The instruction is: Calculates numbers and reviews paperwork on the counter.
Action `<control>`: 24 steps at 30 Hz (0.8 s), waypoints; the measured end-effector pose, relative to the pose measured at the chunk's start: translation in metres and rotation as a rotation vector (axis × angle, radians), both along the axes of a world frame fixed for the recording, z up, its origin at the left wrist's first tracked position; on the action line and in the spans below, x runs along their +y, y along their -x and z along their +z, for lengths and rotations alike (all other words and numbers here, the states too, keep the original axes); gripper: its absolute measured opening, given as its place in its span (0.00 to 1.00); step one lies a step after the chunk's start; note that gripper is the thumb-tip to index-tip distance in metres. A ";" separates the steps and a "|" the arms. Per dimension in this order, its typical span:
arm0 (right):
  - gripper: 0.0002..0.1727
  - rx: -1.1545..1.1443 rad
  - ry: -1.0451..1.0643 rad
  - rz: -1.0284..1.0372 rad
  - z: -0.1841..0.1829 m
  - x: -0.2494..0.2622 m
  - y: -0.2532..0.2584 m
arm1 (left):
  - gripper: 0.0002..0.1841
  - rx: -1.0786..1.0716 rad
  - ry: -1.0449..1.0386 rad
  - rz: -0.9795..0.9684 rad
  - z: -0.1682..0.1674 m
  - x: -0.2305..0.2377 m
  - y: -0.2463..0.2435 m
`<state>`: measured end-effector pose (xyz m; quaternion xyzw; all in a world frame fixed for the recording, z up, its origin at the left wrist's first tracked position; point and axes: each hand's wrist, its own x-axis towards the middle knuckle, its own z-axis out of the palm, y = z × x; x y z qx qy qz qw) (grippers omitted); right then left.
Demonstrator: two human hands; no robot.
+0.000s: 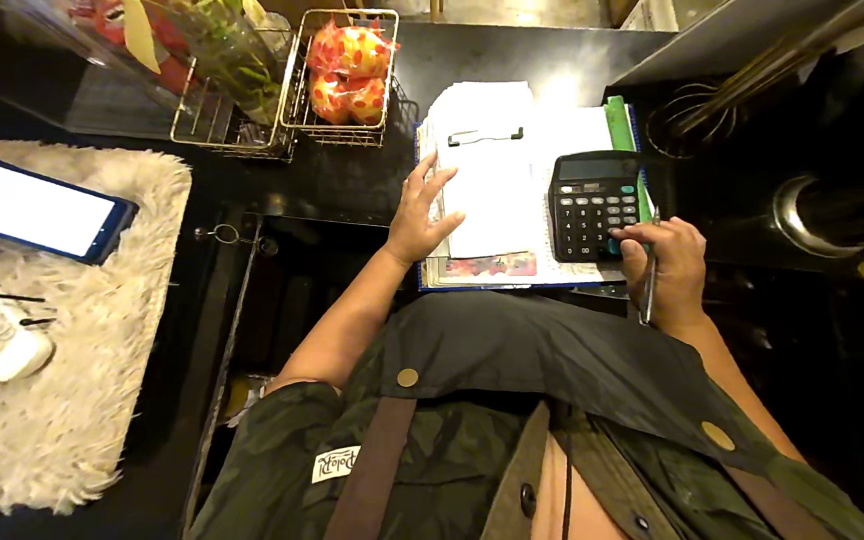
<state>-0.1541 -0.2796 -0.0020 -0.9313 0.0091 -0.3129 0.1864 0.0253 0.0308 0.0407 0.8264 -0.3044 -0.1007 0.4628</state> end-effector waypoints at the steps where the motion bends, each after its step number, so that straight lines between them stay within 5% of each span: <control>1: 0.18 -0.003 -0.001 -0.001 0.000 0.000 0.000 | 0.32 -0.002 0.006 0.000 0.001 0.000 0.001; 6: 0.19 -0.004 -0.009 -0.004 -0.001 0.000 0.000 | 0.31 -0.051 0.023 -0.032 -0.012 0.001 -0.005; 10: 0.19 0.024 -0.018 -0.009 -0.001 -0.001 0.000 | 0.34 -0.227 0.152 -0.027 -0.070 -0.006 -0.038; 24: 0.19 0.017 -0.002 -0.021 0.000 0.000 0.001 | 0.36 -0.210 0.138 -0.049 -0.068 -0.004 -0.039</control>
